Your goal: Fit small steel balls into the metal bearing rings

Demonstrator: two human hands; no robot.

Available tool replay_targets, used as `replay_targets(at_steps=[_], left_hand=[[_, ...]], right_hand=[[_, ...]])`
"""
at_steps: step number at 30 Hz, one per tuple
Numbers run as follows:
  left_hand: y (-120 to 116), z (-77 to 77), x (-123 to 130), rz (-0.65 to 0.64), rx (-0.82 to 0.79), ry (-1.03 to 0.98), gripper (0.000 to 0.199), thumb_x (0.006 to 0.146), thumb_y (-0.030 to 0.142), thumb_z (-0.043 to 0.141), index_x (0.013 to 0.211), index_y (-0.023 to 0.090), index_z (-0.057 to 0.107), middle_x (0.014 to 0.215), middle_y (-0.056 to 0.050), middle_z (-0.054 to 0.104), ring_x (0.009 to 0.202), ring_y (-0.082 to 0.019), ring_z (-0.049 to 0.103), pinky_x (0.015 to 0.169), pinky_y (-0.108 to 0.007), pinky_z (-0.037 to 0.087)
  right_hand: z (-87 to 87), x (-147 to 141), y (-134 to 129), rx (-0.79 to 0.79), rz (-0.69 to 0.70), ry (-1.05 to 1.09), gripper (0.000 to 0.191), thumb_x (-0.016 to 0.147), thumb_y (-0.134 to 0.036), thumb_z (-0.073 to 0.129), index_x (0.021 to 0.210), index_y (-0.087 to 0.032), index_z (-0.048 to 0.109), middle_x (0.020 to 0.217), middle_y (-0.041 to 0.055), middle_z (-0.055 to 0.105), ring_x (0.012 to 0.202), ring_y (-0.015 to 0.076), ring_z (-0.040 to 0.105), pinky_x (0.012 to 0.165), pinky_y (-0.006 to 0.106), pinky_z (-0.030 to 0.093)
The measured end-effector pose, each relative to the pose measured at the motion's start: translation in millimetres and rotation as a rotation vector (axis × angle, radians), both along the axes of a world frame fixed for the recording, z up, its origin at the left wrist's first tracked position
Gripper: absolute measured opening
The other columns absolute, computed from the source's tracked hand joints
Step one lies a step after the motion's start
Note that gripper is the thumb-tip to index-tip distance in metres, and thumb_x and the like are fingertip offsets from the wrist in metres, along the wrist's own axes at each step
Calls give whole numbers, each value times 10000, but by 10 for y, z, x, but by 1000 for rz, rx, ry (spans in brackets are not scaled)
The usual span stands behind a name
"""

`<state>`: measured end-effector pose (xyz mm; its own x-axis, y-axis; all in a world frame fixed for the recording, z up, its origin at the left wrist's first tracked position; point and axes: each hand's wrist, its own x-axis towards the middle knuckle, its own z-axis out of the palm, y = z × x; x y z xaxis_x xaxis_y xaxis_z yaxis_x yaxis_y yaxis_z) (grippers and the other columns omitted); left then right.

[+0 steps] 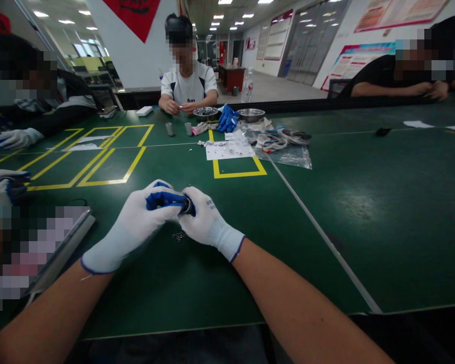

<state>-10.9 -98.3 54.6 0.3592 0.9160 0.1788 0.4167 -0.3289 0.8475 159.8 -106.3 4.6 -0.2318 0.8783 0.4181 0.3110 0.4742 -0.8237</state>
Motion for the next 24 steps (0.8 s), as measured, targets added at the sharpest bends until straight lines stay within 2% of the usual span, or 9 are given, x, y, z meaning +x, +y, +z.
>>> replay_targets(at_steps=[5, 15, 24], left_hand=[[-21, -41, 49, 50, 24, 7, 170, 779, 346, 765, 838, 187, 774, 901, -21, 714, 826, -219, 707, 796, -392, 575], [-104, 98, 66, 118, 23, 209, 159, 800, 333, 756, 765, 178, 760, 860, -21, 669, 800, -214, 675, 725, -372, 539], [-88, 19, 103, 154, 17, 123, 119, 787, 294, 775, 812, 182, 742, 868, -9, 696, 813, -211, 689, 765, -376, 550]], right_hand=[[-17, -21, 9, 14, -14, 2, 102, 803, -240, 568, 826, -236, 470, 812, 2, 545, 766, 202, 553, 692, 331, 410], [-39, -36, 20, 31, 1, -29, 126, 807, -193, 607, 837, -230, 491, 845, -3, 540, 794, 192, 547, 708, 324, 419], [-78, -38, 35, 63, -43, -61, 132, 804, -143, 586, 839, -228, 492, 926, 22, 510, 813, 194, 529, 722, 337, 448]])
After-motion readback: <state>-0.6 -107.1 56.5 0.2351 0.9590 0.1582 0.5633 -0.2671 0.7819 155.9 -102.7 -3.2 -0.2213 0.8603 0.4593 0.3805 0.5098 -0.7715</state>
